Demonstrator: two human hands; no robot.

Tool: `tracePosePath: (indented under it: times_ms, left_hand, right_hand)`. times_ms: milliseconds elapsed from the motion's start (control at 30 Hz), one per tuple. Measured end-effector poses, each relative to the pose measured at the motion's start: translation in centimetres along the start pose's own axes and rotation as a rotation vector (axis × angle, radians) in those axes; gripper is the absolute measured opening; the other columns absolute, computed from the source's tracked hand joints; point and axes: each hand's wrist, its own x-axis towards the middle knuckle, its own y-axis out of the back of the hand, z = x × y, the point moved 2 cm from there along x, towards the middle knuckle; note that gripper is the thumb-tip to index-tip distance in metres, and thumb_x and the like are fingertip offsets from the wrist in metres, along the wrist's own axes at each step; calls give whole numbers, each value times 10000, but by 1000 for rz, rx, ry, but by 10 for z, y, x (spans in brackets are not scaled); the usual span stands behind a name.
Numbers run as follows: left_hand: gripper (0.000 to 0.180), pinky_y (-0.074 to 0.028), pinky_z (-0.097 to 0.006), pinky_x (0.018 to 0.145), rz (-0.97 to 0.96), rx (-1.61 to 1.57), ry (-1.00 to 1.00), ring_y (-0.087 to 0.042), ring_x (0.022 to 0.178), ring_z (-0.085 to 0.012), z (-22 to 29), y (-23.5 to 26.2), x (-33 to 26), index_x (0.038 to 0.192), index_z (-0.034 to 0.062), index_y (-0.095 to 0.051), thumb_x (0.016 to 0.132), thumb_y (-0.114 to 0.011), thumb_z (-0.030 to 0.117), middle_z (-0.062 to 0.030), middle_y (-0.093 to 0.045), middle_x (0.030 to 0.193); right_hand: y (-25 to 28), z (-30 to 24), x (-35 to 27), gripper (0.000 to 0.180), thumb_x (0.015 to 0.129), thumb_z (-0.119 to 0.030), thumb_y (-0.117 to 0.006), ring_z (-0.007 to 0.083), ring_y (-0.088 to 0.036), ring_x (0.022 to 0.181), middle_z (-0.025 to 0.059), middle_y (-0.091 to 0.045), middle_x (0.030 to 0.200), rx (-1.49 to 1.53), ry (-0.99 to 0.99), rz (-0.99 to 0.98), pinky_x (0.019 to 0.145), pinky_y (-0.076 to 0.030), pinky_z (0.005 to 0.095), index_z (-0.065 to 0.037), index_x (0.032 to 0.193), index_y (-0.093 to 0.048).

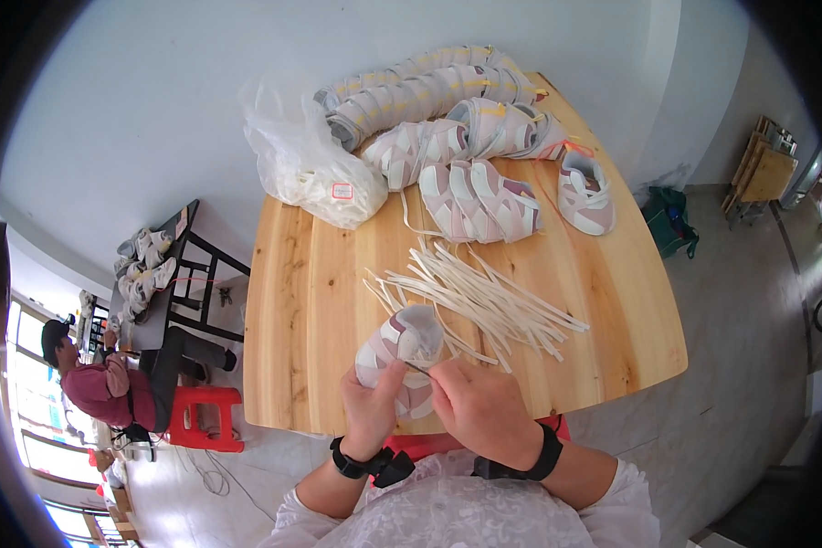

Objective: The person is lacing multiple pairs of athletic shoes on a wooden work table.

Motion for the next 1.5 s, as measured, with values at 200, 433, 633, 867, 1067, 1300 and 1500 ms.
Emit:
tracePosePath:
  times_ms: [200,433,633,867,1067,1300,1500]
  left_hand:
    - [200,-471,-232,686,19,32,7,-579,792,-66,0,3,-1,1044,-19,-639,878,-653,90,-9,-654,916]
    - [200,-489,-236,682,15,59,-45,-590,813,-67,0,2,-1,1054,-35,-644,888,-642,75,-29,-668,934]
    - [182,-485,-238,675,49,148,-87,-598,769,-78,1,1,-4,1022,-28,-652,849,-646,30,-18,-668,904]
    - [239,-477,-314,655,38,542,-612,-614,780,-261,10,-2,6,986,1,-665,759,-640,-69,-128,-656,899]
    - [239,-488,-346,691,2,710,-735,-618,822,-330,14,-1,4,971,-20,-662,748,-616,-91,-167,-644,926]
    - [256,-412,-366,557,2,695,-852,-525,649,-297,18,-2,6,908,10,-656,680,-646,-106,-109,-603,784]
    - [265,-411,-370,555,20,708,-854,-525,651,-301,13,0,8,918,10,-653,678,-638,-101,-112,-597,780]
  right_hand:
    - [2,-2,3,119,759,-31,-645,255,-588,597,68,-558,712,-59,46,9,505,-455,355,-63,835,-559]
    - [3,-7,3,116,752,-30,-643,260,-586,595,64,-555,704,-184,59,-19,508,-456,355,-65,817,-553]
    - [-10,3,-1,118,761,-30,-632,277,-585,618,83,-543,696,185,-128,-7,525,-452,379,-53,849,-558]
    - [-18,-3,1,67,804,-58,-606,324,-609,639,137,-601,679,-162,15,-24,553,-446,374,-8,817,-564]
    - [-28,18,-1,44,854,-42,-583,138,-551,602,52,-582,685,513,-412,-156,540,-425,282,1,861,-579]
    - [-30,31,3,73,898,-78,-557,67,-513,627,-3,-557,694,822,-590,-283,530,-405,249,-8,895,-578]
    - [-33,20,4,94,898,-112,-557,82,-509,605,6,-570,701,349,-277,-134,526,-406,253,-23,877,-579]
